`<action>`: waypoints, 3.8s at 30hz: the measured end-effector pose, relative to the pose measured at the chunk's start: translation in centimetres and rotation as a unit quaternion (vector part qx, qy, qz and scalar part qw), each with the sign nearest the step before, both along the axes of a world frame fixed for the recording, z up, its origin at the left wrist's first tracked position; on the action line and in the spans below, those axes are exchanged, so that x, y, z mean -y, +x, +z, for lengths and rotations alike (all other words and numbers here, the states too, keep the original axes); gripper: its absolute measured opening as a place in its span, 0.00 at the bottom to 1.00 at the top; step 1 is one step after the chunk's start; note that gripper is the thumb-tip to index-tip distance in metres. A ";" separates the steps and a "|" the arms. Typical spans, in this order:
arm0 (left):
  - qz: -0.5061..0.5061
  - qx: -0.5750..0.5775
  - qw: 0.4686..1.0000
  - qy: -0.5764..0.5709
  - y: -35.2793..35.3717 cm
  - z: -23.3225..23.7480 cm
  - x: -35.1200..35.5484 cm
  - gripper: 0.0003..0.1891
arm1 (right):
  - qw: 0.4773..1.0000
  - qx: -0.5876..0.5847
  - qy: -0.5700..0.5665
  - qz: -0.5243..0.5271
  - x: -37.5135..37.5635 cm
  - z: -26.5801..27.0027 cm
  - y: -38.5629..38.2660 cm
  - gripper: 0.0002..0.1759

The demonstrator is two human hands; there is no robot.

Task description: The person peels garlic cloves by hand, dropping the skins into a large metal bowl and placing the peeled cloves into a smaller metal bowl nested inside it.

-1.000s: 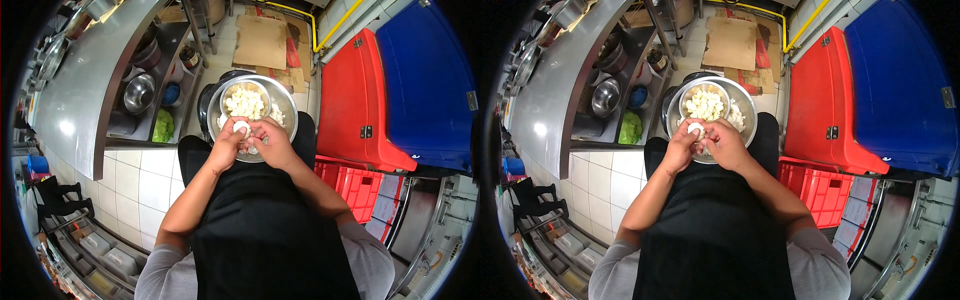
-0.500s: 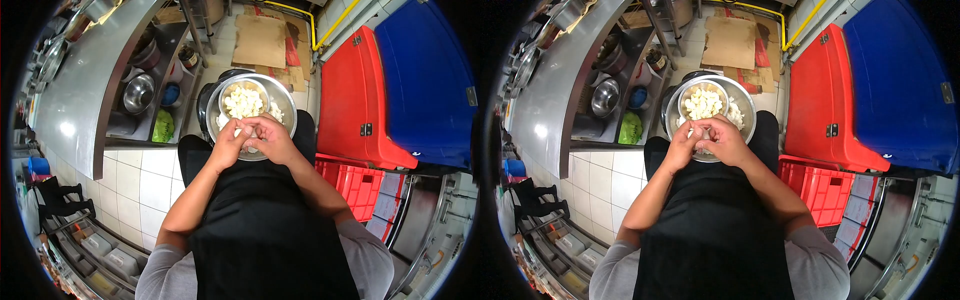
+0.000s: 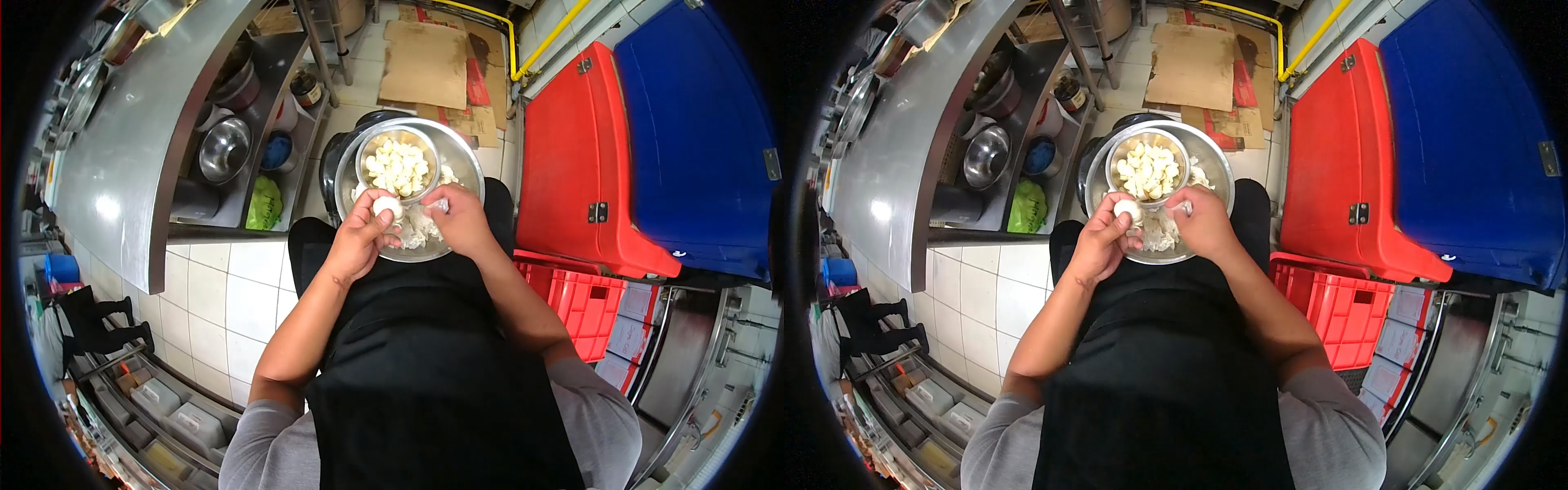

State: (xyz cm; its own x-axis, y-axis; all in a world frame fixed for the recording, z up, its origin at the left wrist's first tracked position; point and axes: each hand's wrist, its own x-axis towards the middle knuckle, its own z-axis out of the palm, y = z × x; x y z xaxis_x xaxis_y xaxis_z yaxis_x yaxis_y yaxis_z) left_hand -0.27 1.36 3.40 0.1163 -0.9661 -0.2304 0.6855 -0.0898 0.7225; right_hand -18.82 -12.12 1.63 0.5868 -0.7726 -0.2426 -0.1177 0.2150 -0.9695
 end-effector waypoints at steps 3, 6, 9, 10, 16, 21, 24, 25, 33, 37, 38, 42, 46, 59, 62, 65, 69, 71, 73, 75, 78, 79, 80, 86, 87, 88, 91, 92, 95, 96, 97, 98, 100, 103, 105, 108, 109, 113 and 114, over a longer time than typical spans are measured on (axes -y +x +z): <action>0.018 -0.061 0.997 0.041 -0.6 1.4 0.2 0.15 | 0.776 -0.205 -0.593 0.056 -0.4 0.8 -0.5 0.10; -0.012 -0.092 0.995 0.039 -0.2 0.6 0.0 0.14 | 0.913 -0.044 -0.402 0.054 -1.8 0.9 1.0 0.12; -0.028 -0.117 0.993 0.019 -0.1 -0.7 0.1 0.10 | 0.984 0.033 -0.166 0.050 -3.2 2.0 1.7 0.13; -0.007 -0.028 0.999 0.017 -0.2 -0.8 0.1 0.07 | 0.984 0.033 -0.167 0.051 -3.3 1.9 1.7 0.13; 0.053 0.128 0.990 0.008 -1.4 -0.8 0.4 0.06 | 0.983 0.086 -0.158 0.044 -4.6 3.3 2.7 0.17; 0.009 0.152 0.988 -0.019 -1.0 -0.6 0.5 0.14 | 0.966 0.061 -0.240 0.074 -3.6 4.6 1.9 0.16; -0.017 0.312 0.948 -0.060 -1.4 0.7 -0.1 0.26 | 0.990 0.097 -0.078 0.067 -3.2 3.0 1.6 0.12; -0.046 0.298 0.951 -0.061 -1.0 0.3 0.0 0.33 | 0.993 0.076 -0.036 0.082 -3.0 3.2 1.3 0.06; -0.080 -0.047 0.995 -0.047 0.9 -2.9 -0.2 0.23 | 0.990 -0.070 -0.114 0.040 0.2 0.6 0.3 0.07; -0.042 -0.091 0.995 0.025 0.5 -1.0 -0.3 0.14 | 0.862 -0.199 -0.462 0.058 0.4 0.3 -0.7 0.15; -0.030 -0.056 0.996 0.060 0.6 -1.0 -0.2 0.12 | 0.847 -0.186 -0.496 0.048 0.3 0.4 -0.5 0.16; -0.032 0.048 0.993 0.099 0.6 -1.6 -0.1 0.11 | 0.992 -0.051 -0.097 0.055 -1.3 0.5 1.2 0.17; -0.022 -0.003 0.998 0.063 0.5 -2.3 -0.2 0.12 | 0.980 -0.036 -0.134 0.142 -1.8 1.5 2.0 0.18; -0.013 0.047 0.999 0.006 0.5 -0.5 1.1 0.12 | 0.994 0.094 0.009 0.052 -0.9 -0.9 2.7 0.11; 0.006 -0.027 0.998 0.050 1.8 0.6 1.5 0.12 | 0.957 0.174 0.228 0.038 -0.2 -0.8 3.2 0.11; 0.036 0.032 0.989 0.139 3.1 0.5 2.2 0.13 | 0.988 0.060 -0.001 0.142 2.0 -1.1 3.1 0.13; 0.006 0.234 0.963 0.133 2.1 2.2 3.9 0.14 | 0.960 0.006 -0.240 0.142 1.6 2.1 4.7 0.11; 0.018 0.240 0.959 0.148 1.6 1.9 4.7 0.14 | 0.939 -0.048 -0.313 0.137 1.4 2.9 5.4 0.11; 0.036 0.234 0.956 0.171 1.7 1.3 5.6 0.12 | 0.934 -0.058 -0.326 0.135 1.5 2.9 5.9 0.13; 0.037 0.174 0.968 0.175 2.0 0.8 6.1 0.11 | 0.929 -0.067 -0.338 0.133 1.8 3.1 6.4 0.15; 0.042 0.089 0.980 0.175 2.0 0.8 6.1 0.10 | 0.940 -0.075 -0.292 0.157 2.0 3.2 6.6 0.15; 0.050 0.065 0.982 0.170 2.0 1.1 6.2 0.09 | 0.945 -0.055 -0.283 0.154 2.0 2.8 6.7 0.13; 0.050 0.065 0.982 0.171 2.1 0.9 6.2 0.09 | 0.949 -0.035 -0.274 0.151 2.1 2.4 6.9 0.12; 0.034 0.051 0.983 0.173 2.3 0.5 6.2 0.08 | 0.941 -0.035 -0.297 0.160 3.4 -0.3 6.7 0.18; 0.035 0.086 0.982 0.166 2.4 0.2 6.3 0.08 | 0.941 -0.034 -0.297 0.160 3.5 -0.1 6.6 0.18; 0.035 0.121 0.979 0.160 2.5 0.0 6.3 0.07 | 0.938 -0.060 -0.300 0.162 3.6 0.0 6.4 0.20; 0.042 0.121 0.980 0.155 2.5 -0.6 6.1 0.08 | 0.937 -0.160 -0.259 0.174 3.1 2.9 6.3 0.22; 0.042 0.122 0.980 0.154 2.6 -0.8 5.9 0.08 | 0.931 -0.232 -0.213 0.184 2.8 4.9 6.3 0.22; 0.077 -0.059 0.987 0.129 2.7 -0.4 4.7 0.10 | 0.820 -0.056 -0.554 0.132 0.9 9.9 5.3 0.18; 0.075 -0.059 0.987 0.131 2.5 0.3 4.6 0.10 | 0.856 0.010 -0.479 0.193 -0.2 13.2 5.0 0.16; 0.088 -0.068 0.981 0.158 2.3 0.8 4.4 0.10 | 0.879 0.076 -0.397 0.251 -1.5 16.6 4.6 0.16; 0.100 -0.077 0.975 0.185 2.2 1.0 4.5 0.09 | 0.877 0.144 -0.359 0.284 -3.2 18.3 4.1 0.18; 0.076 -0.065 0.978 0.183 2.6 0.0 4.4 0.09 | 0.805 0.272 -0.413 0.328 -5.2 22.6 3.7 0.22; 0.064 -0.081 0.986 0.128 2.5 -0.4 4.7 0.09 | 0.749 0.282 -0.466 0.378 -7.0 27.4 3.2 0.19; 0.063 -0.087 0.987 0.123 2.2 -0.3 4.6 0.09 | 0.698 0.348 -0.543 0.311 -8.0 27.3 4.9 0.21; 0.073 -0.093 0.986 0.118 2.5 0.7 4.2 0.09 | 0.735 0.407 -0.464 0.280 -9.4 28.3 4.8 0.10; 0.074 -0.085 0.987 0.114 2.5 0.9 4.1 0.09 | 0.746 0.387 -0.521 0.148 -10.2 26.9 5.3 0.08; 0.070 -0.066 0.989 0.109 2.5 0.5 3.8 0.10 | 0.795 0.280 -0.538 -0.016 -10.6 29.3 3.8 0.11; 0.073 -0.052 0.990 0.107 2.5 0.7 4.0 0.12 | 0.794 0.276 -0.541 -0.022 -9.9 28.2 4.2 0.11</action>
